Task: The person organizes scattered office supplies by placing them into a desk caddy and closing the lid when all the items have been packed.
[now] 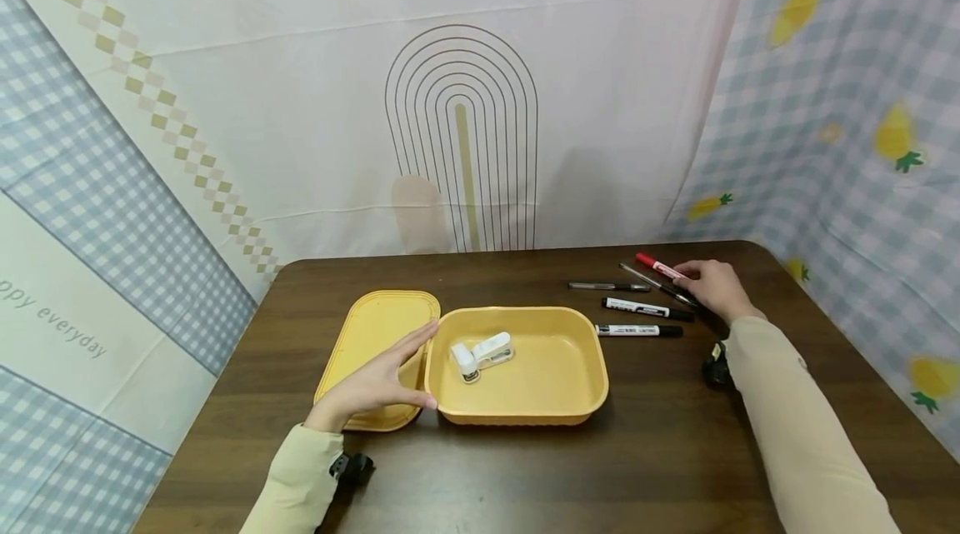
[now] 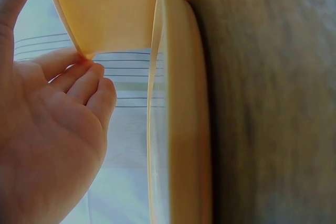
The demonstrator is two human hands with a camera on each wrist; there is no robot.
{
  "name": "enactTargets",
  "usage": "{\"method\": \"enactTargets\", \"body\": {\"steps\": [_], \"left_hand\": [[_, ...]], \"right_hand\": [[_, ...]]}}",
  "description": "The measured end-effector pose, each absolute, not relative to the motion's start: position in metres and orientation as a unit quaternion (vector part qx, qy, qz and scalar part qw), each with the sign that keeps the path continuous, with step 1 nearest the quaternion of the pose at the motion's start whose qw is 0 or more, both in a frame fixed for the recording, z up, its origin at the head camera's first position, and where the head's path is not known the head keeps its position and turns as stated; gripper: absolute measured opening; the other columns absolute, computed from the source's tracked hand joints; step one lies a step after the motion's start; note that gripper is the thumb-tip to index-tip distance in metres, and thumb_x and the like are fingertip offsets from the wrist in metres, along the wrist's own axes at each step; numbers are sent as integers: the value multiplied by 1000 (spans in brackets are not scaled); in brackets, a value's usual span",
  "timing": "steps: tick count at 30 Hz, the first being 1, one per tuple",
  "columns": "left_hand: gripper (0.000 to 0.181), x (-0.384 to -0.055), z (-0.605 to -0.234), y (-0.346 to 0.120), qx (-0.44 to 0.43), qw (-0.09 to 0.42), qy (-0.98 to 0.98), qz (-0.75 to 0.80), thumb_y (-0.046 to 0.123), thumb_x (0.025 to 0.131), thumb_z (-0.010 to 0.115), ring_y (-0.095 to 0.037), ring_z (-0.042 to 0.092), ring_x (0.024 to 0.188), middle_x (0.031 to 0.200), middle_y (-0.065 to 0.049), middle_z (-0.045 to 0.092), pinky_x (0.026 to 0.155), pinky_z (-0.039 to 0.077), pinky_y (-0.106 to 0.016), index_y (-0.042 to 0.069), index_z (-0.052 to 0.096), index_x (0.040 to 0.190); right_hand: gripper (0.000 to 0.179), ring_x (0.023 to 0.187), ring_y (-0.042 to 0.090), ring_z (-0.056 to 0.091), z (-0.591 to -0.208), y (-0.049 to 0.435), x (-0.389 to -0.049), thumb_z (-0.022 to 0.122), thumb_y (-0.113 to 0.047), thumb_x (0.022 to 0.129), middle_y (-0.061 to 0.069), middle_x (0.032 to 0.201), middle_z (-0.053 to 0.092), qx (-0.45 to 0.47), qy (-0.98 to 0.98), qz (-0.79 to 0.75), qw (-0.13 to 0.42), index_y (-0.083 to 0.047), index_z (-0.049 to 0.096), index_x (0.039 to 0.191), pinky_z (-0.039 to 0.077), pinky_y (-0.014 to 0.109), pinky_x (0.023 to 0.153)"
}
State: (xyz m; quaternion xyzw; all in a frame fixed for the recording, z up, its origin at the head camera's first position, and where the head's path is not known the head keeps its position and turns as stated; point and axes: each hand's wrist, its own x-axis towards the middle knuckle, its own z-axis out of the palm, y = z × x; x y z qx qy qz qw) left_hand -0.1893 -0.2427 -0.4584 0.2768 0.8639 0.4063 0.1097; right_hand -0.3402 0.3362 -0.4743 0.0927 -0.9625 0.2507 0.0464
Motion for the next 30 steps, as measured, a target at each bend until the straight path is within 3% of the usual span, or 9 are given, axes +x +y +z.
{"method": "enactTargets", "body": {"steps": [4,8,16,22,30], "left_hand": [[113,-189,-459,-242,278,110,861,411,42,74,90,-20,14,153,169,-4,15,120,18,-54,17,23,162],[113,-188,-460,-242,277,110,861,412,42,74,89,-20,14,152,169,-2,15,120,19,-53,18,23,162],[112,-187,-461,-242,284,105,861,408,41,75,89,-26,15,153,168,-9,15,119,20,-57,16,23,162],[113,-187,-459,-243,279,106,862,410,42,75,89,-23,15,152,168,-6,15,120,19,-54,19,23,162],[113,-188,-458,-242,282,103,864,404,43,75,89,-25,16,153,168,-5,16,119,20,-55,16,23,162]], "right_hand": [[35,83,33,55,-470,338,-339,65,-20,100,31,116,65,89,-962,253,49,5,66,125,43,48,73],[35,80,31,52,-465,340,-340,65,-20,100,29,112,67,86,-962,255,53,5,67,124,41,46,72],[35,91,37,59,-458,337,-341,64,-21,100,30,115,67,79,-958,268,68,5,67,124,46,50,76],[35,97,39,59,-451,333,-342,65,-21,100,31,117,66,82,-953,278,86,5,68,123,44,51,78],[36,93,36,56,-446,327,-346,64,-23,101,29,119,66,78,-953,281,80,3,68,126,42,43,73]]}}
